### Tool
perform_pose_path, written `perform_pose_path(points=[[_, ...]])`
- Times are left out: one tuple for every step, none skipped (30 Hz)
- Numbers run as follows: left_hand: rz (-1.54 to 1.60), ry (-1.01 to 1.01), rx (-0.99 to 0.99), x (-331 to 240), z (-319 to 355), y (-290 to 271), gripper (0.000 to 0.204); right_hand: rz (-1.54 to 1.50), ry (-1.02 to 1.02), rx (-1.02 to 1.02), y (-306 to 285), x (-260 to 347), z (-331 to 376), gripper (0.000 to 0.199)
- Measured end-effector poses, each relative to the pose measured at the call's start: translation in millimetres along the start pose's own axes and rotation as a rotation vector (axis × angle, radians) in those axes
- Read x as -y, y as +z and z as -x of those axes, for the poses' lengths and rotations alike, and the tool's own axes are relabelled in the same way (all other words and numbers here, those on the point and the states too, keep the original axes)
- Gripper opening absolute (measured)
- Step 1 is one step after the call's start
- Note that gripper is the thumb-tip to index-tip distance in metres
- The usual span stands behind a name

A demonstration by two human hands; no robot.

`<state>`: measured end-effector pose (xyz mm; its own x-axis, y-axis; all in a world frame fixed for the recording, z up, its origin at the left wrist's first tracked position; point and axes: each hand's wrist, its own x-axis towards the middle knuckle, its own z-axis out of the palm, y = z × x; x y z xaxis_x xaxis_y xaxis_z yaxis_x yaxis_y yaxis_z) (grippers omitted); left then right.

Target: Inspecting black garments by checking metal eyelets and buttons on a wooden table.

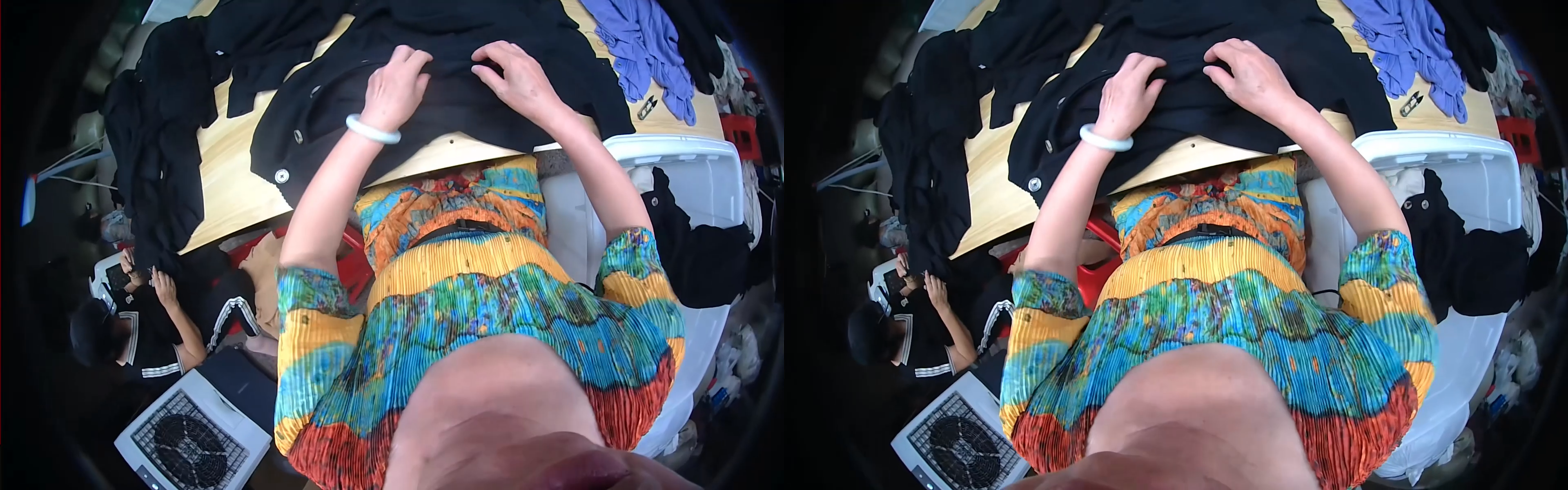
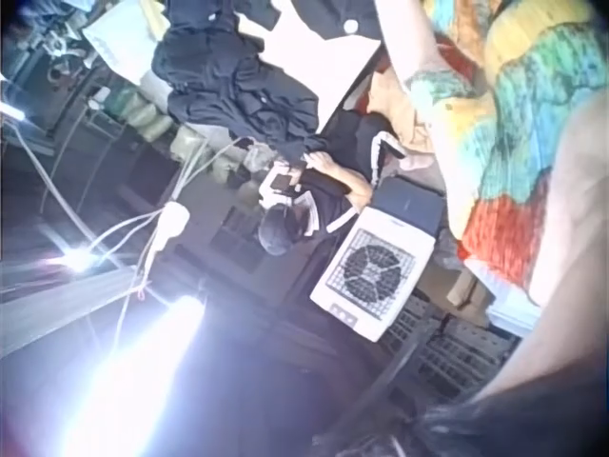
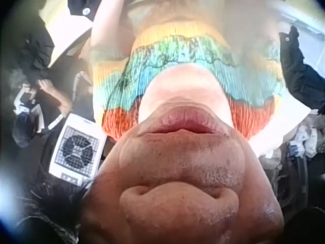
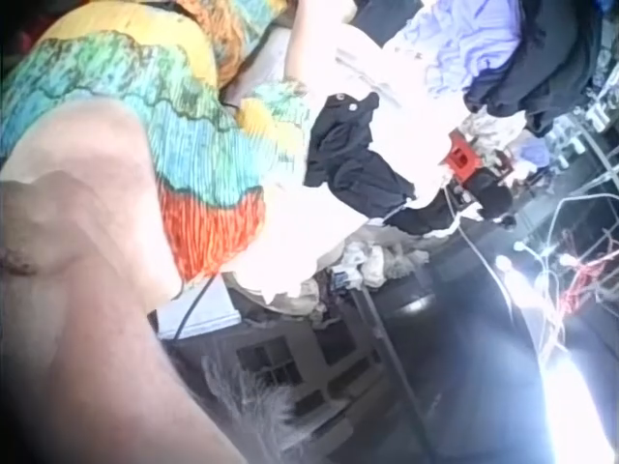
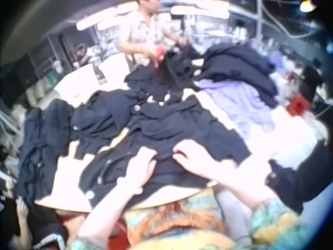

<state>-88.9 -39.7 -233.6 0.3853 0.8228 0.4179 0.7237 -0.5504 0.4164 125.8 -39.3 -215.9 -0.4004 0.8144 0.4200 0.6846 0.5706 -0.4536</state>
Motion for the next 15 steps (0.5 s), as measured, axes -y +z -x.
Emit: perform_pose_path(points=[[0.019, -0.026, -0.067, -2.9, 9.8, 1.2, 0.021, -0.025, -0.014, -0.018, -2.0, -3.1, 2.2, 0.016], [0.045, -0.059, -0.124, -5.9, 19.5, 1.6, 0.020, -0.042, 0.018, -0.004, -4.5, -5.5, 4.7, 0.015], [0.039, -0.029, -0.220, -8.0, 25.8, 2.4, 0.020, -0.180, 0.145, 0.008, -5.7, -6.6, 6.9, 0.018], [0.056, -0.065, -0.269, -10.4, 31.5, 2.8, 0.021, -0.263, 0.271, 0.022, -7.0, -6.3, 9.4, 0.020], [0.086, -0.103, -0.303, -12.7, 35.5, 2.5, 0.022, -0.346, 0.405, 0.055, -8.4, -5.1, 11.7, 0.021], [0.100, -0.110, -0.351, -14.6, 37.2, 2.1, 0.023, -0.541, 0.584, 0.110, -8.5, -2.8, 12.6, 0.030], [0.086, -0.114, -0.354, -16.1, 37.4, 1.2, 0.023, -0.773, 0.687, 0.171, -9.3, 0.8, 16.5, 0.034], [0.086, -0.117, -0.394, -17.4, 36.2, 0.2, 0.023, -0.967, 0.856, 0.221, -10.3, 5.3, 22.0, 0.038], [0.087, -0.120, -0.433, -18.9, 34.5, -0.4, 0.023, -1.165, 0.946, 0.272, -9.3, 11.3, 28.6, 0.043], [0.062, -0.116, -0.463, -19.8, 31.2, -0.7, 0.022, -1.228, 1.002, 0.311, -6.9, 17.4, 34.5, 0.044], [0.057, -0.105, -0.460, -21.3, 29.6, -1.0, 0.022, -1.227, 0.997, 0.291, -4.8, 23.2, 41.0, 0.042], [0.069, -0.147, -0.457, -22.4, 28.2, -0.6, 0.021, -1.291, 1.018, 0.215, -2.4, 27.2, 46.0, 0.041], [0.089, -0.188, -0.451, -23.1, 26.8, -0.1, 0.021, -1.355, 1.030, 0.172, -0.5, 29.8, 49.9, 0.040], [0.086, -0.182, -0.451, -23.6, 25.5, 0.6, 0.021, -1.453, 1.067, 0.152, 0.2, 30.7, 53.2, 0.038], [0.097, -0.220, -0.450, -24.0, 24.9, 1.1, 0.020, -1.483, 1.137, 0.167, 3.7, 34.0, 56.0, 0.036]])
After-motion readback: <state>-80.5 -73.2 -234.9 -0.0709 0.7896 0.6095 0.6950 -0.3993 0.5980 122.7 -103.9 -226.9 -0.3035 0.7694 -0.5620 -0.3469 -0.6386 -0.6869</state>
